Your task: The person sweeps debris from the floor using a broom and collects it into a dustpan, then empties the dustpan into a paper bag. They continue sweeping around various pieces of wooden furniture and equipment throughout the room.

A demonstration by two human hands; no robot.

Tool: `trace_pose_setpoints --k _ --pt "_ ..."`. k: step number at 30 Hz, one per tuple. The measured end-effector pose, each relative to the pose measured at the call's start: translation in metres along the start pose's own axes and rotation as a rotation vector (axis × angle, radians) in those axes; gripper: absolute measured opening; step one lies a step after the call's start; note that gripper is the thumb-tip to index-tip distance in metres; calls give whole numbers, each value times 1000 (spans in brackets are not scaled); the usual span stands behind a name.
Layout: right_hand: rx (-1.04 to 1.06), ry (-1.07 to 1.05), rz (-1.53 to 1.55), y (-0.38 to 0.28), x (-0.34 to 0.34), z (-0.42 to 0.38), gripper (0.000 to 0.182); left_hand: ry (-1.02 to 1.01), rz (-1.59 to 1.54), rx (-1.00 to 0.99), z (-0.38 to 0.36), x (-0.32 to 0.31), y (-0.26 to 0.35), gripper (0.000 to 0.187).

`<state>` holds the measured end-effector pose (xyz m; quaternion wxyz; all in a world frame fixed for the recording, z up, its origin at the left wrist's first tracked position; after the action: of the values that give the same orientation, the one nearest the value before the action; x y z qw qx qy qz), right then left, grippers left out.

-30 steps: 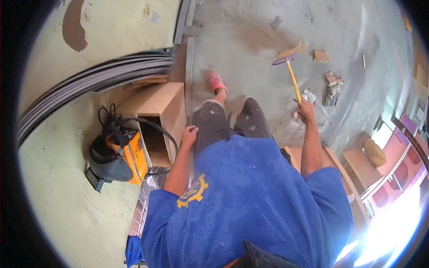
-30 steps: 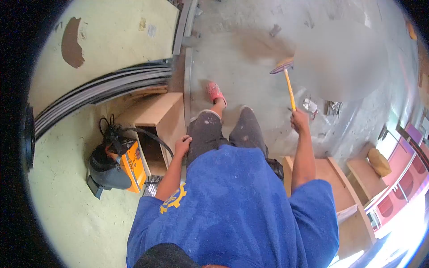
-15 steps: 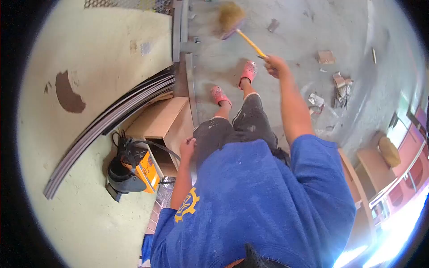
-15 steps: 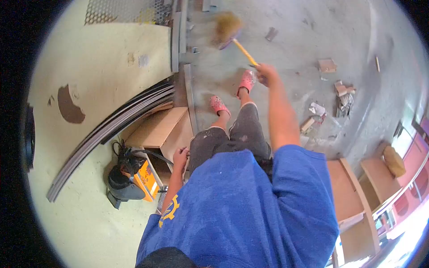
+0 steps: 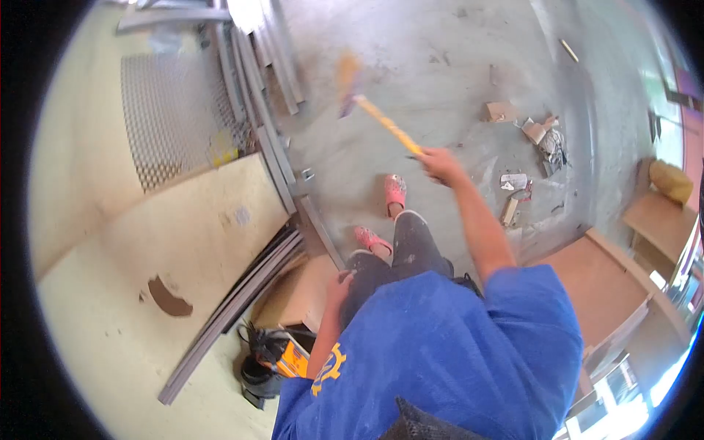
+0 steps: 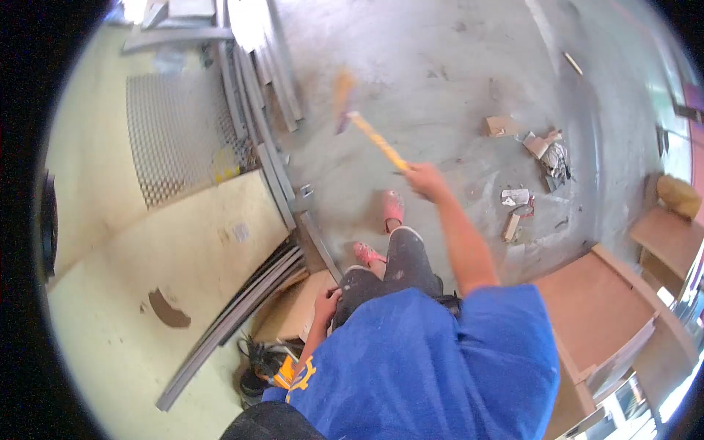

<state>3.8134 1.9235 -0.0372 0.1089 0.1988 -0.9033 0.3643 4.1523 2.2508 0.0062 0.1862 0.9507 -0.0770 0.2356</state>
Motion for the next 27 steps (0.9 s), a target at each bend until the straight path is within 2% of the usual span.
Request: trace_pose_setpoints --k 2,4,6,7,8,9,10,11,12,14,16,17,18,19,20,21,22,23,25,26,27 --pt "-162 -145 176 -13 -57 61 32 33 144 -31 -1 6 25 37" --pt "-217 -122 184 -22 -42 103 15 25 191 -16 6 16 20 37" --pt "-343 -25 231 19 17 142 11 123 161 -11 12 35 16 37" --pt "-293 -116 669 38 51 150 8 140 112 37 -1 42 21 36" --pt "-296 -19 590 44 112 136 10 162 58 81 -7 49 24 35" --pt "-392 101 500 61 164 133 12 152 66 103 -9 49 22 34" --pt "-417 128 469 83 206 143 10 132 100 109 -5 46 12 34" --pt "-537 99 251 106 246 150 13 115 137 115 1 46 0 34" --pt "-547 195 374 81 275 121 21 100 185 125 3 48 -7 34" --pt "-648 322 273 117 330 124 21 48 270 77 1 41 24 34" --pt "-453 393 -109 141 352 130 21 32 299 13 9 40 39 34" --pt "-335 423 -300 133 353 136 22 68 254 -28 6 39 67 34" --pt "-316 441 -485 120 336 112 25 64 359 -89 5 50 62 34" --pt "-201 508 -549 106 318 83 29 56 453 -190 20 56 52 34" --pt "30 617 -803 136 297 83 29 46 528 -329 52 41 70 35" --pt "98 591 -925 111 264 41 29 29 357 -204 53 28 94 35" --pt "27 596 -518 105 239 2 27 -2 209 -48 41 24 104 36" --pt "-17 401 -139 112 189 -34 27 -34 220 -86 43 23 111 36" --pt "-272 187 33 122 110 -83 31 -99 251 -139 53 12 125 35" --pt "-384 97 109 128 91 -100 34 -83 192 -142 44 10 146 35" --pt "-421 107 118 135 88 -111 33 -72 242 -220 52 11 154 36"
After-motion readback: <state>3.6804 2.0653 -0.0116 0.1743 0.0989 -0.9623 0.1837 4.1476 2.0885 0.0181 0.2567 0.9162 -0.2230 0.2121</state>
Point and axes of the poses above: each hand's wrist, its own z-axis towards the middle knuckle, its own x-axis out of the back of the hand, y = z × x, the point moved 10 cm from there along z, towards the middle knuckle, and after that the axes turned 11 degrees about y, right-handed, at the moved point
